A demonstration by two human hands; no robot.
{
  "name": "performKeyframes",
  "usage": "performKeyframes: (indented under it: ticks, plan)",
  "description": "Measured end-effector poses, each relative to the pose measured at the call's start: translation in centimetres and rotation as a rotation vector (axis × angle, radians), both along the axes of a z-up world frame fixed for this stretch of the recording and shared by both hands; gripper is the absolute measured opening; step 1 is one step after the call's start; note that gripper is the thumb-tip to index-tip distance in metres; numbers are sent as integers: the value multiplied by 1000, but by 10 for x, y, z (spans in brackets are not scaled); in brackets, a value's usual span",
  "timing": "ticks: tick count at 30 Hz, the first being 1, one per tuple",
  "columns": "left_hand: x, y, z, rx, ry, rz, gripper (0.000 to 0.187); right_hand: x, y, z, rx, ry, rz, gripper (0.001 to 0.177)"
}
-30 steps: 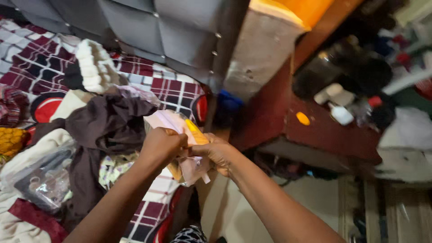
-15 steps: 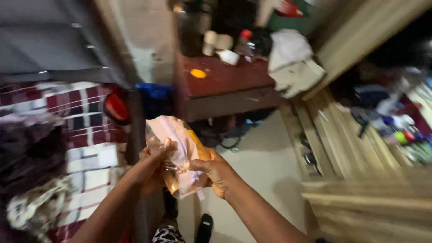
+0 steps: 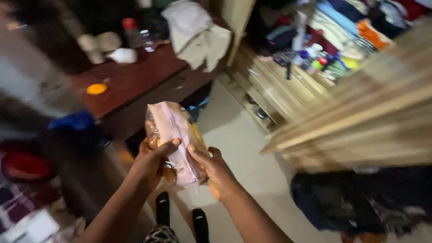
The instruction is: The person picks up various clothing items and a small pouch from a closet shelf and a bed, handling them one by one.
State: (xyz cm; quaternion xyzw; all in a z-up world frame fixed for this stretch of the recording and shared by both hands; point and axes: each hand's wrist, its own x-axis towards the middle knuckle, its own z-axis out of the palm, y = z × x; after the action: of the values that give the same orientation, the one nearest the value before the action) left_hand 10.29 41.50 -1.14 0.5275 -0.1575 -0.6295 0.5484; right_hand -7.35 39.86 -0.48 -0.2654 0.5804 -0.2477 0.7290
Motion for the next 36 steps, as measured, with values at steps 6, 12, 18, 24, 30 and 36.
performKeyframes:
  ticks: [6, 12, 18, 24, 30, 36]
  plan:
    - [-12, -56, 8, 29, -71, -168, 72, -9, -21, -7, -85, -302, -143, 71]
    - [-13, -118, 15, -11, -85, -375, 71, -18, -52, -19, -186, -309, -194, 56]
    - [-48, -219, 5, -78, -98, -669, 55, -53, -116, -43, -223, -347, -545, 35]
    - [-126, -317, -27, -141, 66, -825, 41, -126, -194, -38, -175, -277, -726, 31]
    - [-206, -363, -43, -48, -32, -859, 31, -194, -252, -84, -217, -347, -825, 27]
    - [-250, -410, -80, -98, 52, -908, 12, -224, -297, -86, 18, -172, -1146, 25]
